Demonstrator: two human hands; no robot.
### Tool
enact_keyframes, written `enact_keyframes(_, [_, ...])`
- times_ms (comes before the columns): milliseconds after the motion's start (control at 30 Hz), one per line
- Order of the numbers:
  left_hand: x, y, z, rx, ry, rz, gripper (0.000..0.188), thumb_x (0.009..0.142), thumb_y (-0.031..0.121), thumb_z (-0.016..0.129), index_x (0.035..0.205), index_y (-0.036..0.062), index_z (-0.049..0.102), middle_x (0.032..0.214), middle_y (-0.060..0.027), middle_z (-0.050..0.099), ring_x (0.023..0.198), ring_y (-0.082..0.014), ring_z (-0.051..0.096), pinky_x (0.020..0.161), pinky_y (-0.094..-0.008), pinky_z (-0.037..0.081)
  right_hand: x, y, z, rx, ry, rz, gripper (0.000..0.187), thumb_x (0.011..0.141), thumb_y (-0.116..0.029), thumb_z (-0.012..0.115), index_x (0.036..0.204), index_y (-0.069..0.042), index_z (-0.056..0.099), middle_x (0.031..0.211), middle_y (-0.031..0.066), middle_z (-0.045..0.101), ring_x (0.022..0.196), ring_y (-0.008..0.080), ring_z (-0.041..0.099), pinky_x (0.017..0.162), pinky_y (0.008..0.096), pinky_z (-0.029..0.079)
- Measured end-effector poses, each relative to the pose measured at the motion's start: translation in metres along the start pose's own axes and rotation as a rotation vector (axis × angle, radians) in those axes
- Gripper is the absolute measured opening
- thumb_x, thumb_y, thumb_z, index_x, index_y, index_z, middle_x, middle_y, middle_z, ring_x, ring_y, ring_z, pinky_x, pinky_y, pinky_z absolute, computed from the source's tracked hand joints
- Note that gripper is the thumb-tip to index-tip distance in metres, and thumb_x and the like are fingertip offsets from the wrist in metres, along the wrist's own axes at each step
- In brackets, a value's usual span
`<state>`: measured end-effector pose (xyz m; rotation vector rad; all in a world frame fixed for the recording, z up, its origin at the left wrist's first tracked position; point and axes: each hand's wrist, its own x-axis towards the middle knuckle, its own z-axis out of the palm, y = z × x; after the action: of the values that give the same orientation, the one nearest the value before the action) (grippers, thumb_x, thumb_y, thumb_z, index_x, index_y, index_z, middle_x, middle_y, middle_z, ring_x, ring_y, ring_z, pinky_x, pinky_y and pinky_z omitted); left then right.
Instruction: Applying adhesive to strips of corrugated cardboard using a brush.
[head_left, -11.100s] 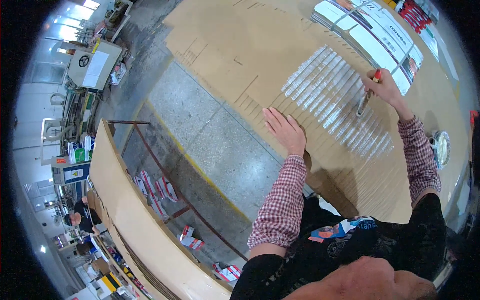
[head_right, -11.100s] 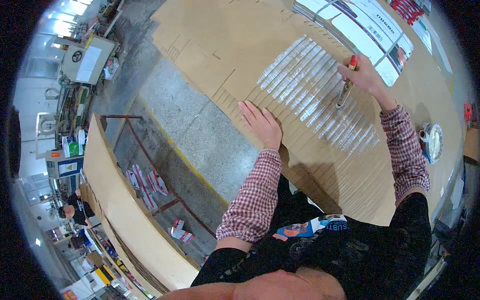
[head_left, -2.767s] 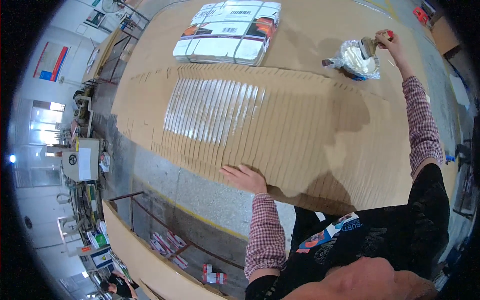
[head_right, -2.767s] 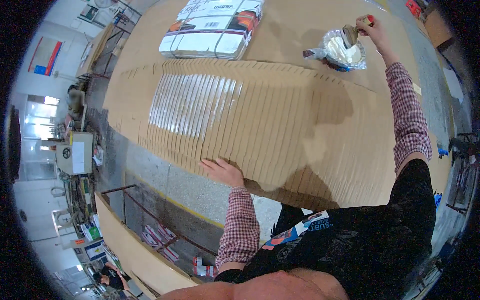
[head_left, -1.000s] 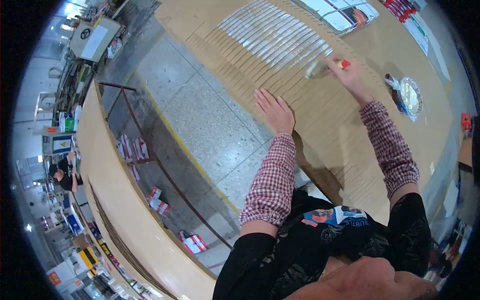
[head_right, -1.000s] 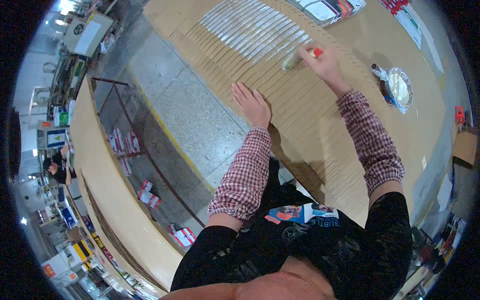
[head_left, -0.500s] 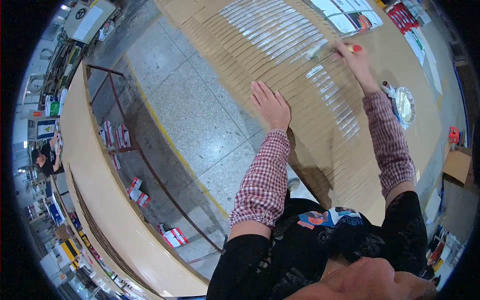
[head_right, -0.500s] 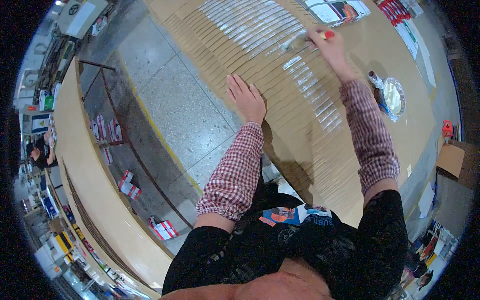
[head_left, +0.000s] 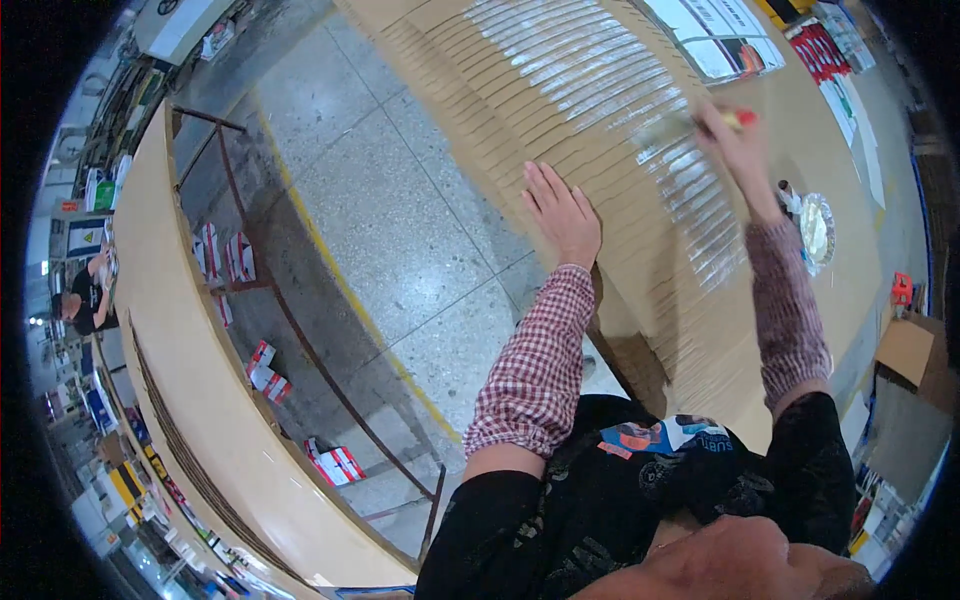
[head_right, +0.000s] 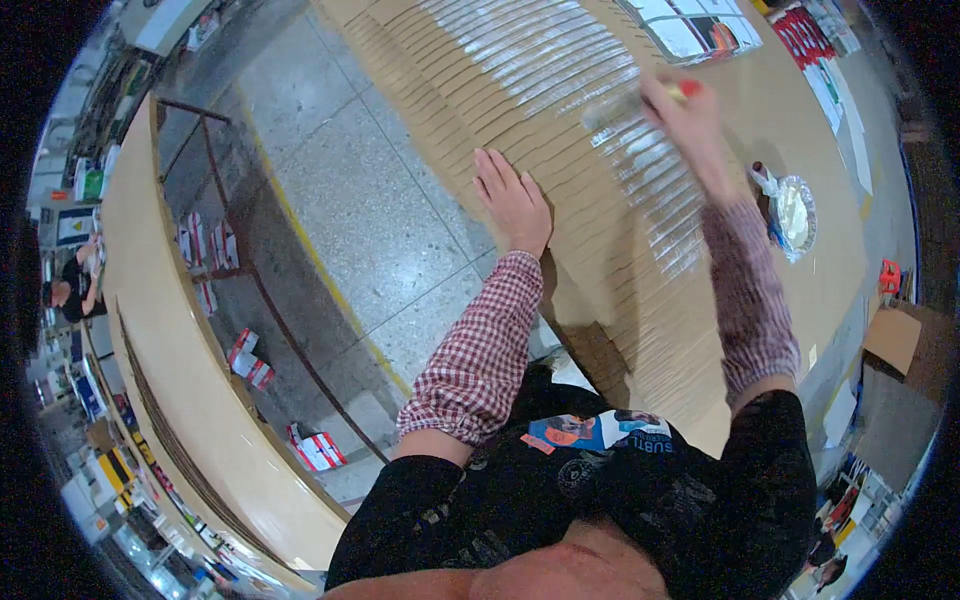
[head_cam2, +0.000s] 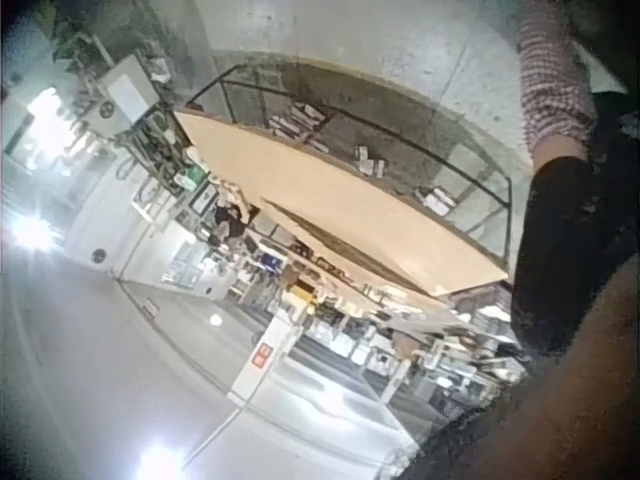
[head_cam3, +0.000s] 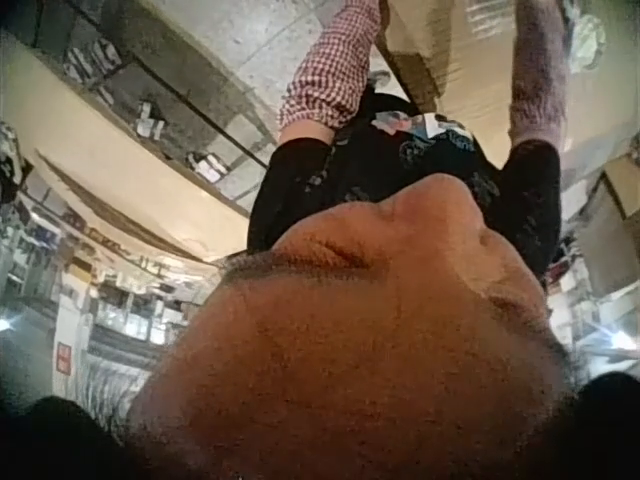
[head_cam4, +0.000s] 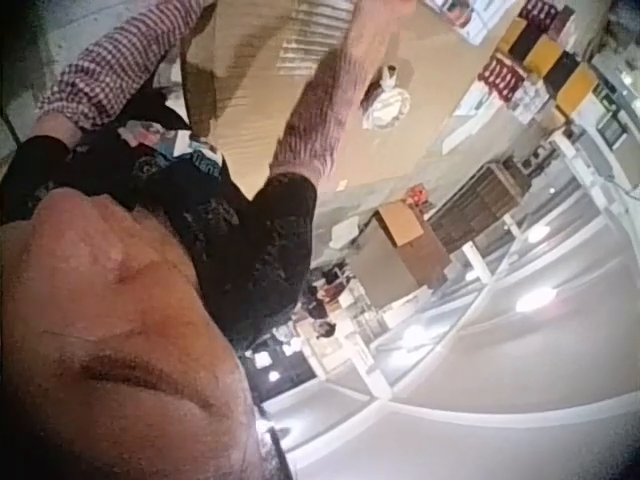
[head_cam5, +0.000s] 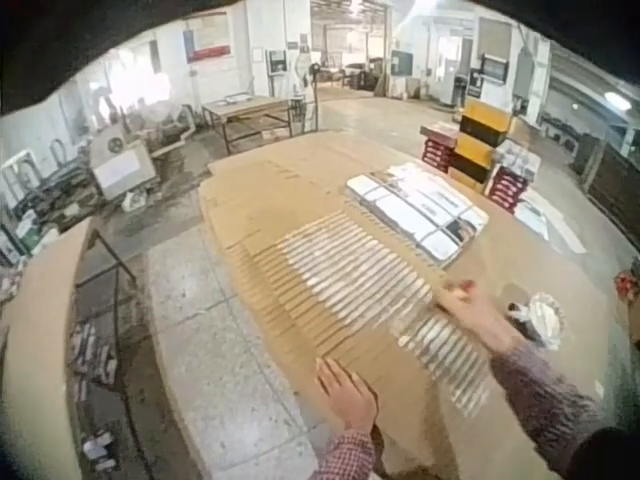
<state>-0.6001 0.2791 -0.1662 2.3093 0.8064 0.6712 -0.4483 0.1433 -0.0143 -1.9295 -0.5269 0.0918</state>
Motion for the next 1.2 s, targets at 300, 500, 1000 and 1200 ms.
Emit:
enact_keyframes(300, [0.000,-0.007,-0.006,0.078,-0.024,-0.038,0.060,0.086,0.020,0.038,0.135,-0.0077,0.018,0.143,-0.0259,0.012,0.134,-0.0366,0.011,0.108,-0.0462,0.006,-0.088,0.040,-0.023,-0.436,-0.218,0.009,0.020,0.078,-0.018,0.064,0.067,-0.002,0.058,0.051,0.0001,0.044,0.049,0.0048,0.040,0.045,0.0239,0.033])
enact_keyframes(500, [0.000,0.002,-0.005,0.026,-0.081,-0.035,0.060,0.087,0.019,0.037,0.136,-0.0081,0.016,0.143,-0.0267,0.010,0.134,-0.0382,0.009,0.108,-0.0469,0.006,-0.013,-0.030,0.029,-0.114,-0.135,0.034,0.019,0.081,-0.020,0.062,0.072,-0.004,0.061,0.055,-0.0013,0.051,0.052,0.0056,0.045,0.047,0.0232,0.035])
enact_keyframes(1000, [0.001,0.003,0.000,-0.030,-0.083,-0.050,0.060,0.086,0.019,0.038,0.135,-0.0087,0.017,0.143,-0.0262,0.009,0.134,-0.0382,0.007,0.108,-0.0466,0.004,0.017,-0.025,0.077,-0.145,-0.043,-0.199,0.020,0.083,-0.021,0.061,0.079,-0.001,0.061,0.070,0.0074,0.058,0.064,0.0094,0.054,0.059,0.0245,0.043])
enact_keyframes(1200, [0.000,0.000,0.003,-0.025,-0.053,-0.045,0.059,0.087,0.020,0.036,0.135,-0.0083,0.016,0.143,-0.0265,0.011,0.134,-0.0378,0.008,0.108,-0.0461,0.003,-0.037,0.028,0.041,-0.167,-0.216,-0.285,0.005,0.079,-0.005,0.063,0.080,-0.001,0.061,0.071,0.0056,0.060,0.066,0.0124,0.056,0.061,0.0252,0.044])
